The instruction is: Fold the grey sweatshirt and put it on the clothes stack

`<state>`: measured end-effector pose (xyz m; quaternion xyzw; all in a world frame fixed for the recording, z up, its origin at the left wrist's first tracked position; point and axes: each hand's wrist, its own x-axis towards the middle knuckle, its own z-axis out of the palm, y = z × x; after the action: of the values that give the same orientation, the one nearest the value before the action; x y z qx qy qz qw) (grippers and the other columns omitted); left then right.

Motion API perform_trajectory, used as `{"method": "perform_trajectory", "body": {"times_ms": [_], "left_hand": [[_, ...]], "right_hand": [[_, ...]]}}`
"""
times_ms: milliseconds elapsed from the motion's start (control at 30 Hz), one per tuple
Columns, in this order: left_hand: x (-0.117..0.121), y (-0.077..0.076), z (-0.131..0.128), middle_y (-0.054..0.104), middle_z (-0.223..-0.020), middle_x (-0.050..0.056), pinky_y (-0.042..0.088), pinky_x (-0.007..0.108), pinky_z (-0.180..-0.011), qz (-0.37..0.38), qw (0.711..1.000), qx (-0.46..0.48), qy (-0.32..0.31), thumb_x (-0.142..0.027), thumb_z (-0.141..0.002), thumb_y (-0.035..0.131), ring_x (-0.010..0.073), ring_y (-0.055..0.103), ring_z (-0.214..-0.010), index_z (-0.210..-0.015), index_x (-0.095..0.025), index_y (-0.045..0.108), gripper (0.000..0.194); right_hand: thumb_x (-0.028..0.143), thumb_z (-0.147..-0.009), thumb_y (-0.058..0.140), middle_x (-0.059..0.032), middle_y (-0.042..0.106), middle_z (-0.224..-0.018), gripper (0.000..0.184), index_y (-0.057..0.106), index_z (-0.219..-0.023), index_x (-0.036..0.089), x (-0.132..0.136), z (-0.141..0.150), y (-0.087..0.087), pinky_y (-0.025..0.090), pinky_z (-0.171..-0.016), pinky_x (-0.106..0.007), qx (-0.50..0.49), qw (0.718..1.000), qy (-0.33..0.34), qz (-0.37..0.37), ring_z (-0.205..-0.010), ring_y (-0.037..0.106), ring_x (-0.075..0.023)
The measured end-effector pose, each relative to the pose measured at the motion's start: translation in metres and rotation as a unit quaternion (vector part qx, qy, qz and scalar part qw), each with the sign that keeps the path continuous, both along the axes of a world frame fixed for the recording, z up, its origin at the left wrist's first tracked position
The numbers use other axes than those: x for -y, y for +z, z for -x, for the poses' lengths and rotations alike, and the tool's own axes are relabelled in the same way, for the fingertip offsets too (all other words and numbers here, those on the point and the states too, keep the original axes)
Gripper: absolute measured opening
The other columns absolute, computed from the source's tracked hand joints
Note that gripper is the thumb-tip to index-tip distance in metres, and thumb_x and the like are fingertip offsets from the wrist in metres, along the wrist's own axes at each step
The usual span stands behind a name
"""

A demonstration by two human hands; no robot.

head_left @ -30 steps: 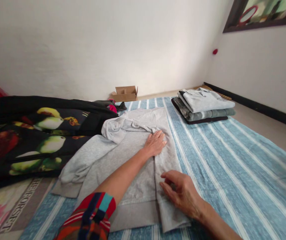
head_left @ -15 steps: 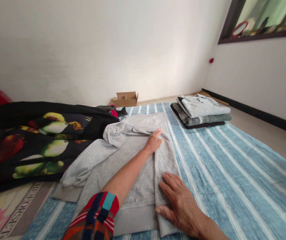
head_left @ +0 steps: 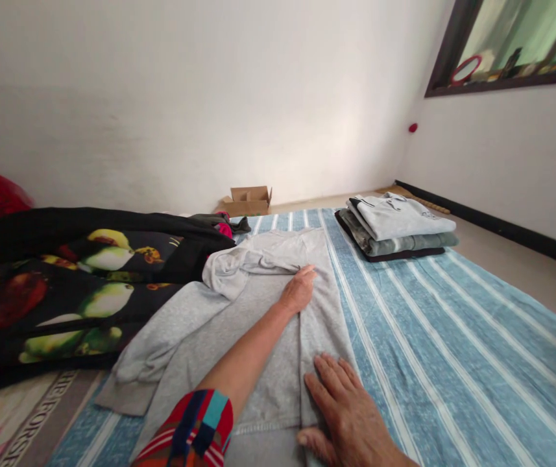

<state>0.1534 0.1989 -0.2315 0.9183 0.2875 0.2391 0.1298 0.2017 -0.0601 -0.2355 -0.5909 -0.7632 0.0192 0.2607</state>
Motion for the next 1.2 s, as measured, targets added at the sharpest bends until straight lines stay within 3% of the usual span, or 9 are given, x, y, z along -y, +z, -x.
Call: {"method": "perform_trajectory", "body": {"times_ms": [200, 300, 433, 600, 767, 900, 1033, 1200], "left_hand": [[0.004, 0.003, -0.002, 0.054, -0.130, 0.013, 0.036, 0.031, -0.106, -0.029, 0.996, -0.085, 0.010, 0.000, -0.082, 0.035, 0.0158, 0.045, -0.127, -0.100, -0.014, 0.061, 0.034], [0.014, 0.009, -0.004, 0.053, -0.131, 0.014, 0.035, 0.041, -0.106, -0.033, 0.994, -0.098, 0.027, -0.002, -0.082, 0.037, 0.0212, 0.044, -0.127, -0.098, -0.014, 0.061, 0.032], [0.034, 0.012, -0.008, 0.049, -0.135, 0.014, 0.020, 0.056, -0.109, -0.044, 0.991, -0.117, 0.050, -0.015, -0.088, 0.041, 0.0273, 0.036, -0.132, -0.109, -0.018, 0.058, 0.027], [0.056, 0.010, -0.014, 0.035, -0.147, 0.017, 0.019, 0.054, -0.110, 0.005, 0.984, -0.172, 0.044, -0.041, -0.093, 0.041, 0.0290, 0.026, -0.137, -0.132, -0.015, 0.044, 0.047], [0.066, 0.019, -0.023, 0.024, -0.151, 0.020, 0.013, 0.052, -0.111, 0.042, 0.973, -0.220, 0.060, -0.046, -0.095, 0.031, 0.0299, 0.019, -0.140, -0.138, -0.008, 0.036, 0.058], [0.067, 0.021, -0.032, 0.020, -0.153, 0.018, 0.012, 0.049, -0.112, 0.029, 0.973, -0.215, 0.082, -0.049, -0.095, 0.026, 0.0274, 0.015, -0.141, -0.140, -0.010, 0.033, 0.060], [0.065, 0.015, -0.035, 0.020, -0.153, 0.016, 0.012, 0.049, -0.113, 0.056, 0.966, -0.232, 0.098, -0.055, -0.093, 0.028, 0.0273, 0.013, -0.141, -0.143, -0.012, 0.028, 0.067], [0.060, 0.020, -0.042, 0.034, -0.147, 0.017, 0.017, 0.047, -0.112, 0.014, 0.969, -0.208, 0.131, -0.049, -0.094, 0.030, 0.0281, 0.026, -0.137, -0.133, -0.010, 0.043, 0.057]], "right_hand": [[0.062, -0.085, 0.047, -0.0148, 0.053, -0.134, 0.059, 0.058, -0.124, 0.019, 0.003, -0.003, 0.011, 0.039, -0.103, -0.049, 0.007, 1.000, 0.000, 0.024, -0.125, 0.047, -0.0321], [0.064, -0.085, 0.044, -0.0143, 0.051, -0.136, 0.061, 0.056, -0.125, 0.020, 0.004, -0.005, 0.015, 0.037, -0.104, -0.050, 0.006, 0.999, 0.008, 0.044, -0.127, 0.045, -0.0322], [0.064, -0.085, 0.045, -0.0131, 0.046, -0.141, 0.063, 0.053, -0.130, 0.021, 0.006, -0.006, 0.017, 0.031, -0.108, -0.051, 0.002, 0.997, 0.004, 0.077, -0.132, 0.037, -0.0322], [0.067, -0.084, 0.041, -0.0156, 0.038, -0.145, 0.070, 0.048, -0.136, 0.020, 0.008, -0.004, 0.018, 0.027, -0.109, -0.054, 0.012, 0.993, -0.028, 0.118, -0.135, 0.030, -0.0346], [0.069, -0.084, 0.038, -0.0191, 0.034, -0.146, 0.077, 0.044, -0.139, 0.015, 0.010, -0.002, 0.018, 0.025, -0.109, -0.056, 0.052, 0.987, -0.062, 0.138, -0.136, 0.026, -0.0367], [0.073, -0.083, 0.034, -0.0172, 0.034, -0.146, 0.083, 0.042, -0.140, 0.014, 0.013, 0.000, 0.011, 0.029, -0.108, -0.053, 0.074, 0.989, -0.070, 0.103, -0.136, 0.028, -0.0348], [0.074, -0.081, 0.036, -0.0171, 0.041, -0.142, 0.085, 0.046, -0.136, 0.011, 0.013, 0.001, -0.009, 0.036, -0.104, -0.050, 0.102, 0.992, -0.073, 0.033, -0.131, 0.037, -0.0349], [0.083, -0.073, 0.033, -0.0186, 0.055, -0.131, 0.090, 0.059, -0.124, 0.013, 0.003, 0.005, -0.040, 0.042, -0.096, -0.051, 0.101, 0.984, -0.093, -0.117, -0.122, 0.049, -0.0368]]}}
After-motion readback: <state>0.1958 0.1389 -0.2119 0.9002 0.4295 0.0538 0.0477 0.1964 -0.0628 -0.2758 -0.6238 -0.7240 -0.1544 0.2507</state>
